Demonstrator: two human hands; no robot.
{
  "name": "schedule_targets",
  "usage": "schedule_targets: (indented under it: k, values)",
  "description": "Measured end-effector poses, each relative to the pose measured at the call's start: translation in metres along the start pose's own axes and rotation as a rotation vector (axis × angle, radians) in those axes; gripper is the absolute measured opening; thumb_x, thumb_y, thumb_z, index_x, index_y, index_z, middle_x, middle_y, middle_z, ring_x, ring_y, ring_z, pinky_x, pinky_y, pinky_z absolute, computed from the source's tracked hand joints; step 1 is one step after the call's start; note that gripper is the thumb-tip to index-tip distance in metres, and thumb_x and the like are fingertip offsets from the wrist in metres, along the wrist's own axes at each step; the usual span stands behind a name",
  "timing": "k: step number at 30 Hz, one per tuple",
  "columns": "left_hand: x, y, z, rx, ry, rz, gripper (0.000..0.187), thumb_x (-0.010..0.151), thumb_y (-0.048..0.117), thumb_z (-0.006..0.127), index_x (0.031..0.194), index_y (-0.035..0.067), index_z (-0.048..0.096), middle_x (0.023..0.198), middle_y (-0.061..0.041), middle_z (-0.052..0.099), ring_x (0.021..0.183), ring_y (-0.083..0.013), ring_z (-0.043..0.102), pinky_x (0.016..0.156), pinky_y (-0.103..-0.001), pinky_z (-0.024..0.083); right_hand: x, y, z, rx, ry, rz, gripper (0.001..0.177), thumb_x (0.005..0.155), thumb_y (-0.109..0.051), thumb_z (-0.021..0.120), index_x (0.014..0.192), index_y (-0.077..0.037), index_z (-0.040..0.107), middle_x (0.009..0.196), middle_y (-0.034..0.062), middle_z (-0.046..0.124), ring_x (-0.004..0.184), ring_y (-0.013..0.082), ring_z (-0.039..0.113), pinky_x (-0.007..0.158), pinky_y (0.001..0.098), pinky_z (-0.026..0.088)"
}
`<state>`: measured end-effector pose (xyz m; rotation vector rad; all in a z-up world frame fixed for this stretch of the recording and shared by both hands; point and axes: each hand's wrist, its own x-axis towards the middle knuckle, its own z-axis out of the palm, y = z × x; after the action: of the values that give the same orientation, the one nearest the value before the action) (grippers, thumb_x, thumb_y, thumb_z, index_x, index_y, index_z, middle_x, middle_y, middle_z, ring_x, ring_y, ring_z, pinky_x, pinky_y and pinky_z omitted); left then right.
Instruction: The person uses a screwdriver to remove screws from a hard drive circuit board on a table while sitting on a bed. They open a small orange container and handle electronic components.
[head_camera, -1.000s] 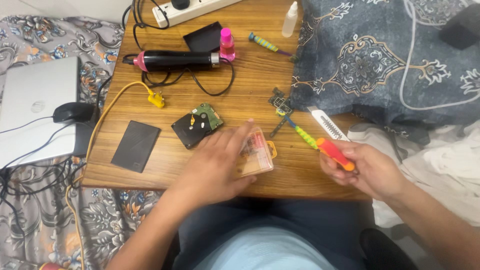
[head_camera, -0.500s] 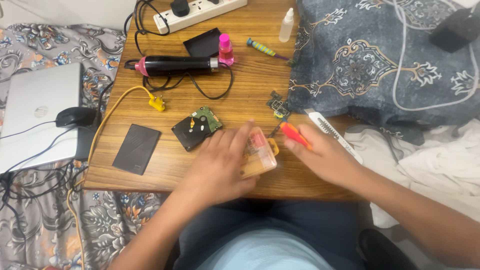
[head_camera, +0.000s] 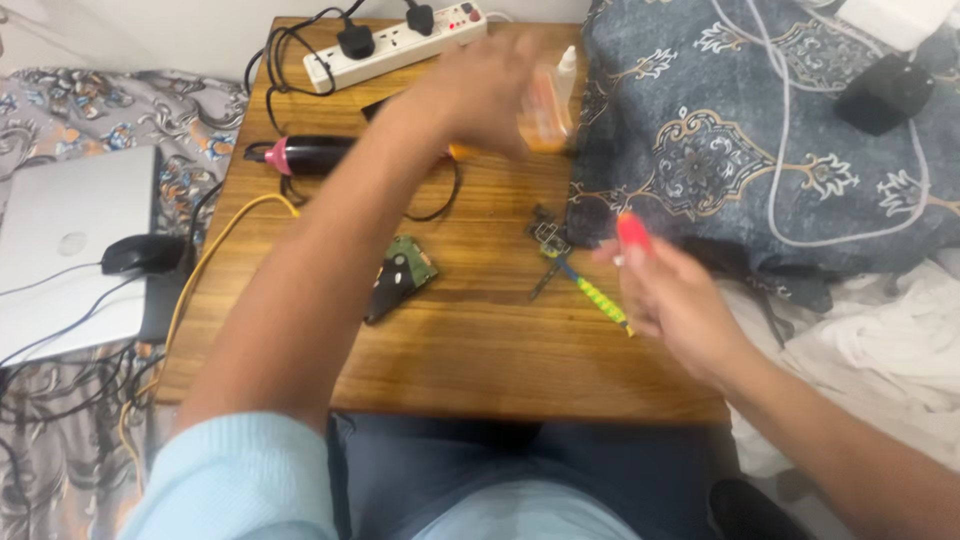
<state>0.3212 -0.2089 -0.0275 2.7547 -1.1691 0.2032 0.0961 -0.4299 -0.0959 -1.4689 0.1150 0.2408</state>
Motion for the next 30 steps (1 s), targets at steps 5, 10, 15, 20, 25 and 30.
schedule_targets:
  k: [5, 10, 15, 20, 25, 30]
  values:
    - [0.065, -0.056, -0.005, -0.021, -0.114, -0.194, 0.061, 0.067, 0.040, 0.089, 0.111, 0.002, 0.070, 0.104, -0.020, 0.072, 0.093, -0.0354, 0.071, 0.081, -0.049, 0.057, -0.032, 0.014, -0.026, -0.022, -0.066, 0.098, 0.043, 0.103, -0.036, 0.047, 0.122, 0.000, 0.061, 0.064, -0.0049, 0.036, 0.051, 0.0072, 0.033, 0.045, 0.0251, 0.030]
    - [0.102, -0.074, 0.022, -0.065, -0.080, -0.297, 0.051, 0.065, 0.038, 0.091, 0.096, 0.001, 0.073, 0.086, -0.017, 0.076, 0.075, -0.0294, 0.074, 0.074, -0.043, 0.060, -0.052, 0.025, -0.048, -0.090, -0.064, 0.186, 0.039, 0.100, -0.033, 0.049, 0.119, -0.002, 0.063, 0.064, -0.0016, 0.042, 0.052, 0.0092, 0.038, 0.046, 0.0254, 0.032]
    - [0.138, -0.073, 0.054, 0.112, -0.101, -0.277, 0.086, 0.055, 0.033, 0.098, 0.124, -0.002, 0.060, 0.112, -0.023, 0.070, 0.103, -0.0383, 0.067, 0.089, -0.052, 0.050, -0.065, 0.033, -0.068, 0.050, -0.136, 0.229, 0.034, 0.100, -0.033, 0.050, 0.102, -0.001, 0.061, 0.072, -0.0001, 0.044, 0.061, 0.0104, 0.039, 0.052, 0.0270, 0.032]
    - [0.152, -0.090, 0.081, -0.032, -0.198, -0.339, 0.082, 0.059, 0.037, 0.095, 0.125, 0.000, 0.063, 0.116, -0.023, 0.068, 0.105, -0.0381, 0.068, 0.085, -0.046, 0.056, -0.071, 0.034, -0.073, -0.060, -0.157, 0.319, 0.035, 0.100, -0.038, 0.047, 0.101, -0.004, 0.057, 0.072, 0.0002, 0.044, 0.064, 0.0119, 0.041, 0.058, 0.0278, 0.035]
    - [0.128, -0.076, 0.069, -0.003, -0.174, -0.220, 0.063, 0.069, 0.039, 0.091, 0.116, 0.002, 0.071, 0.103, -0.023, 0.072, 0.092, -0.0385, 0.071, 0.079, -0.048, 0.057, -0.065, 0.023, -0.064, -0.205, -0.175, 0.393, 0.045, 0.100, -0.044, 0.041, 0.088, -0.005, 0.060, 0.072, 0.0008, 0.048, 0.066, 0.0117, 0.043, 0.058, 0.0270, 0.036]
    - [0.003, -0.020, 0.016, 0.034, 0.307, 0.186, 0.059, 0.090, 0.035, 0.086, 0.129, -0.002, 0.061, 0.119, -0.025, 0.068, 0.108, -0.0411, 0.065, 0.090, -0.049, 0.053, -0.067, 0.021, -0.043, -0.185, -0.243, 0.350, 0.038, 0.098, -0.038, 0.046, 0.097, -0.007, 0.067, 0.081, 0.0001, 0.055, 0.071, 0.0126, 0.048, 0.065, 0.0279, 0.044]
